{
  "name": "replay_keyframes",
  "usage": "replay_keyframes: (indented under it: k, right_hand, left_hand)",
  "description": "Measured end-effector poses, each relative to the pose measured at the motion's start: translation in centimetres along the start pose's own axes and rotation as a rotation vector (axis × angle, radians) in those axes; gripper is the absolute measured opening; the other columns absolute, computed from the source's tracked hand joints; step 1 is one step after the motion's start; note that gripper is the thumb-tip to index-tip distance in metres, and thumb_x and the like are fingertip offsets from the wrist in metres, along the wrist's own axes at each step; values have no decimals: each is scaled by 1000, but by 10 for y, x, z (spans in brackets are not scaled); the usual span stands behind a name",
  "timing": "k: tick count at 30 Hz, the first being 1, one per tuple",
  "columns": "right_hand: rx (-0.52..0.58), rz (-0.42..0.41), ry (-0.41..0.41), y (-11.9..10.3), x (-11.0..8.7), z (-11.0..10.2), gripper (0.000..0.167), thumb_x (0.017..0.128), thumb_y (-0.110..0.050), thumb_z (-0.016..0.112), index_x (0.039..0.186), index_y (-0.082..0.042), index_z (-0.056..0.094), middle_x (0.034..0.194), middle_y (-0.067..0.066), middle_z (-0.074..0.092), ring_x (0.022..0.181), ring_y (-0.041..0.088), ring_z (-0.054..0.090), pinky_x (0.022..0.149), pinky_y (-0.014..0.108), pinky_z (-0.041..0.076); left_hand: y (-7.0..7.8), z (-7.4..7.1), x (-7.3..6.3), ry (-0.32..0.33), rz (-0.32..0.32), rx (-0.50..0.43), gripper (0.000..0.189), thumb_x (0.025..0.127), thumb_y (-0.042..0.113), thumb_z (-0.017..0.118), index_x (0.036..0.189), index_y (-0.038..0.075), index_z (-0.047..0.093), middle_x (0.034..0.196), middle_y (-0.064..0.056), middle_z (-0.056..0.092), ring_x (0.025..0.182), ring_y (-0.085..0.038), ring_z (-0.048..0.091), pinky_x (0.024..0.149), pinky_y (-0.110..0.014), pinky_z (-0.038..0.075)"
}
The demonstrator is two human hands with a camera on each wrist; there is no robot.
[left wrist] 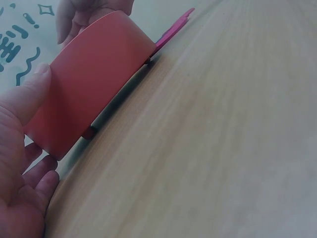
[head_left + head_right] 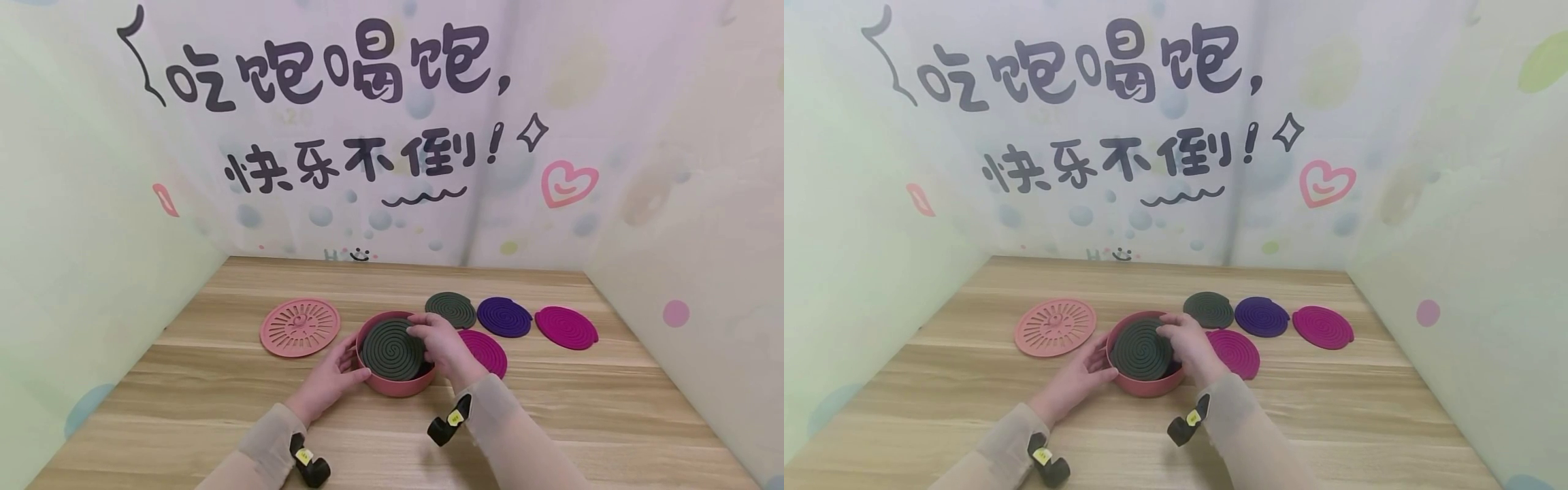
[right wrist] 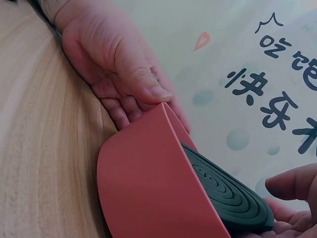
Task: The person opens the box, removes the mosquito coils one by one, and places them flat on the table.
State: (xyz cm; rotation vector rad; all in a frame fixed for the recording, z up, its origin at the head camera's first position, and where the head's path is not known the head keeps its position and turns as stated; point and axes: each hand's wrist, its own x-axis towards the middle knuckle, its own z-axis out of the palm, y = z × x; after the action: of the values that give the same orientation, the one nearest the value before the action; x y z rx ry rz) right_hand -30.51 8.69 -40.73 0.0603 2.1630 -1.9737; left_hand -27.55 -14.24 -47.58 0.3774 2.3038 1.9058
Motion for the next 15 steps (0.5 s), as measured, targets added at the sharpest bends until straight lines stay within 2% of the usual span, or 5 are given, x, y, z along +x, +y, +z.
replay_keyframes:
  k: [2,5,9,15]
  right_hand:
    - [-3,-8,-6,0,0,0,31,95,-10,55,126,-4,56,130,14,51,103,24,51,73,32,43]
    - [-9,-24,-19,1,1,0,33,94,-8,54,127,-3,54,128,15,52,96,22,52,65,27,42]
    - [-22,-22,-25,2,2,0,35,94,-7,55,130,-5,54,127,15,53,100,23,53,67,27,45]
    - [-29,-24,-28,2,1,0,36,94,-5,57,129,-7,57,124,14,55,96,21,53,66,26,46]
  left_hand:
    - [0,0,0,-1,0,-4,79,85,26,75,150,15,32,146,-13,42,133,-31,42,110,-44,35]
    - [1,0,0,-3,5,-9,78,85,25,75,150,15,32,146,-13,42,133,-31,41,110,-45,34]
    - [1,0,0,-5,11,-9,78,85,25,75,150,16,32,146,-13,42,133,-31,41,110,-44,34]
    - [0,0,0,-3,9,-11,78,85,25,75,150,15,32,146,-13,41,134,-31,41,110,-45,34]
